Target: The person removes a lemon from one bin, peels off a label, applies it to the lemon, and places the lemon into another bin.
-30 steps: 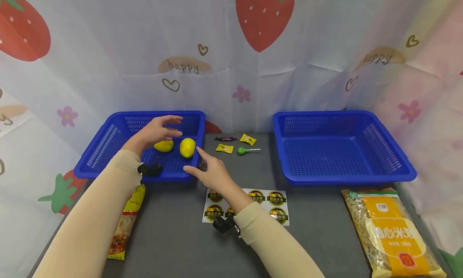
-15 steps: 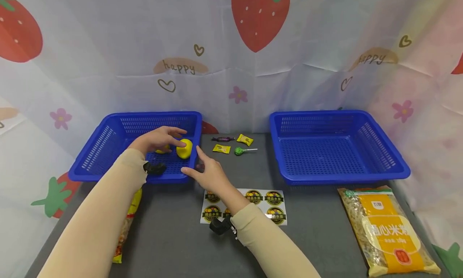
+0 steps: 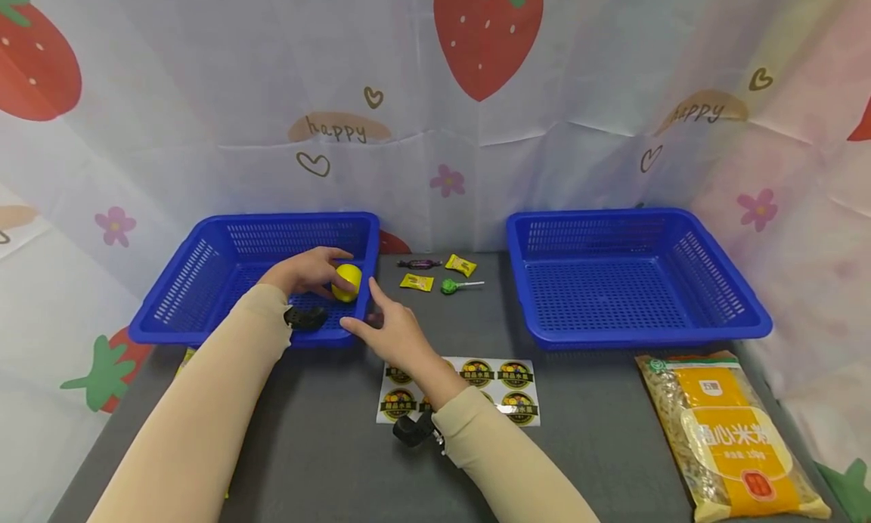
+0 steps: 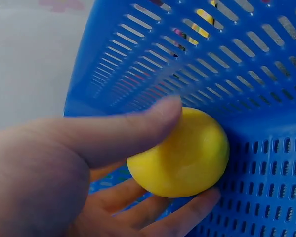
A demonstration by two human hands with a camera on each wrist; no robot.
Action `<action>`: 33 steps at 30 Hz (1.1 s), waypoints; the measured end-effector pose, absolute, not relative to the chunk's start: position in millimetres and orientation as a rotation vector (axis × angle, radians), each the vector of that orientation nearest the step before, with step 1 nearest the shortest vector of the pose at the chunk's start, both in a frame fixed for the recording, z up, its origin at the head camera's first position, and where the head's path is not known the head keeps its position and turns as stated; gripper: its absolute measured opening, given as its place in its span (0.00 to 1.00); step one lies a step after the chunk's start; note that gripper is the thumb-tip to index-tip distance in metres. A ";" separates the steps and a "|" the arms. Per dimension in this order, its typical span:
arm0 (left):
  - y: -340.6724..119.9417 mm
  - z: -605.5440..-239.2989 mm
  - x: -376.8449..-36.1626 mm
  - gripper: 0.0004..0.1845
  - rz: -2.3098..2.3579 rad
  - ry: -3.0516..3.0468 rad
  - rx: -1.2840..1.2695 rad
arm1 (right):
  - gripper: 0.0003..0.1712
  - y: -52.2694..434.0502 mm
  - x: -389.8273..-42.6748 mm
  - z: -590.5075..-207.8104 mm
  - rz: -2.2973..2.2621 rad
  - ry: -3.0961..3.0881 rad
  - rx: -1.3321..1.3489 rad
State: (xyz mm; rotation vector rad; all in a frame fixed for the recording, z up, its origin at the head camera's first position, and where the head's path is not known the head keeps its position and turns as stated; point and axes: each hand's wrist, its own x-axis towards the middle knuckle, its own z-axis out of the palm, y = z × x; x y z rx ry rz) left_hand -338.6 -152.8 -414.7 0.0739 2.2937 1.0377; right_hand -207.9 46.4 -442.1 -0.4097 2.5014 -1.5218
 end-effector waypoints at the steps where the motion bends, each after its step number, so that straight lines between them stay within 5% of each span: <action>1: -153.2 -414.8 -338.4 0.43 1.040 2.297 0.071 | 0.52 46.3 -207.8 -442.2 -1.518 2.504 -0.409; 19: -159.4 -386.8 -338.8 0.32 1.176 2.298 0.067 | 0.51 46.4 -207.9 -437.7 -1.463 2.514 -0.415; 33: -171.1 -357.3 -314.1 0.34 1.260 2.345 0.115 | 0.52 45.4 -208.7 -436.9 -1.423 2.537 -0.409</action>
